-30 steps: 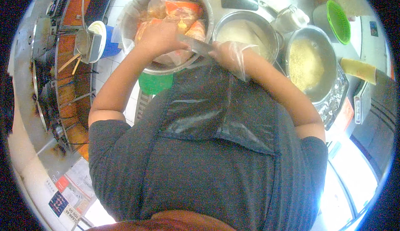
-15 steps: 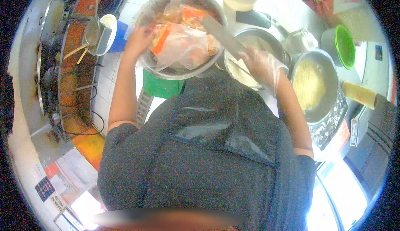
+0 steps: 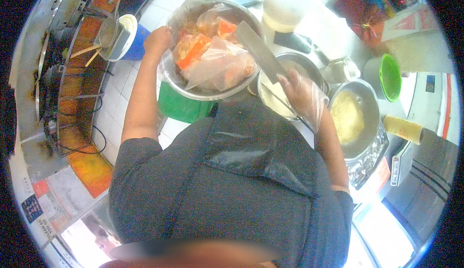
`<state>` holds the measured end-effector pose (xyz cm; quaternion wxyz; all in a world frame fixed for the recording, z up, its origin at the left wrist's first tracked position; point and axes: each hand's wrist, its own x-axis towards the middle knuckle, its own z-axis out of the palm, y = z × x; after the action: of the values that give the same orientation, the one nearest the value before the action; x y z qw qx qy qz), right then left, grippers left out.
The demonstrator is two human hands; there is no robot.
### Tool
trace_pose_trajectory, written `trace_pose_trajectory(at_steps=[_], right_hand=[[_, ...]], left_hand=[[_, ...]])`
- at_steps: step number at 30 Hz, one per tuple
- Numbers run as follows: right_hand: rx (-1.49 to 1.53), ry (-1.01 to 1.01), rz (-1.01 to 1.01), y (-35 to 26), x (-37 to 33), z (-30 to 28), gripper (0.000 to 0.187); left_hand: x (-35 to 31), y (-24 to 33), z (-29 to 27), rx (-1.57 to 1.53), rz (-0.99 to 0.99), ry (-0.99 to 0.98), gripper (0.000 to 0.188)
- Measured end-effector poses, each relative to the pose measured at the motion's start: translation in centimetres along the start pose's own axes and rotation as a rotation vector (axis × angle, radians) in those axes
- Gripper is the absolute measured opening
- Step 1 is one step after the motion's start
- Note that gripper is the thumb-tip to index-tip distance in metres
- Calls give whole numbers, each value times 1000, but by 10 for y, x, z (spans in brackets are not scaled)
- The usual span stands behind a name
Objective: The person puts on a plastic glove, uses a knife to cut open a plastic bag containing pieces of meat, and moves the meat into a bowl. They then walk to a stove area, pick up a packet of instant noodles, tear it open by hand, and place the dried noodles into a small bowl.
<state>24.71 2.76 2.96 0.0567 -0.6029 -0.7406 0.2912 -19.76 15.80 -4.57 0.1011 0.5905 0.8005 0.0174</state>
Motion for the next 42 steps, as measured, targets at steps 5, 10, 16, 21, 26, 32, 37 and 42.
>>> trace_pose_trajectory(at_steps=[5, 10, 16, 21, 26, 32, 37, 42], right_hand=[[117, 28, 13, 2, -13, -13, 40], [191, 66, 114, 9, -15, -9, 44], [478, 18, 200, -13, -6, -7, 47], [543, -69, 169, -28, -1, -10, 47], [501, -138, 178, -17, 8, 2, 50], [445, -90, 68, -29, 14, 4, 55], [460, -157, 114, -31, 9, -3, 53], [555, -96, 87, -4, 12, 14, 50]], left_hand=[[-3, -7, -15, -629, -16, 86, 39], [-26, 23, -101, -1220, 224, -106, 38], [-71, 86, -114, -1215, 349, -260, 37], [-76, 53, -104, -1371, 466, -383, 35], [-85, 46, -84, -641, 535, -170, 25], [-110, 67, -67, 183, 630, 35, 51], [-126, 40, -43, 230, 672, -69, 41], [-119, 16, -42, -158, 576, -3, 34]])
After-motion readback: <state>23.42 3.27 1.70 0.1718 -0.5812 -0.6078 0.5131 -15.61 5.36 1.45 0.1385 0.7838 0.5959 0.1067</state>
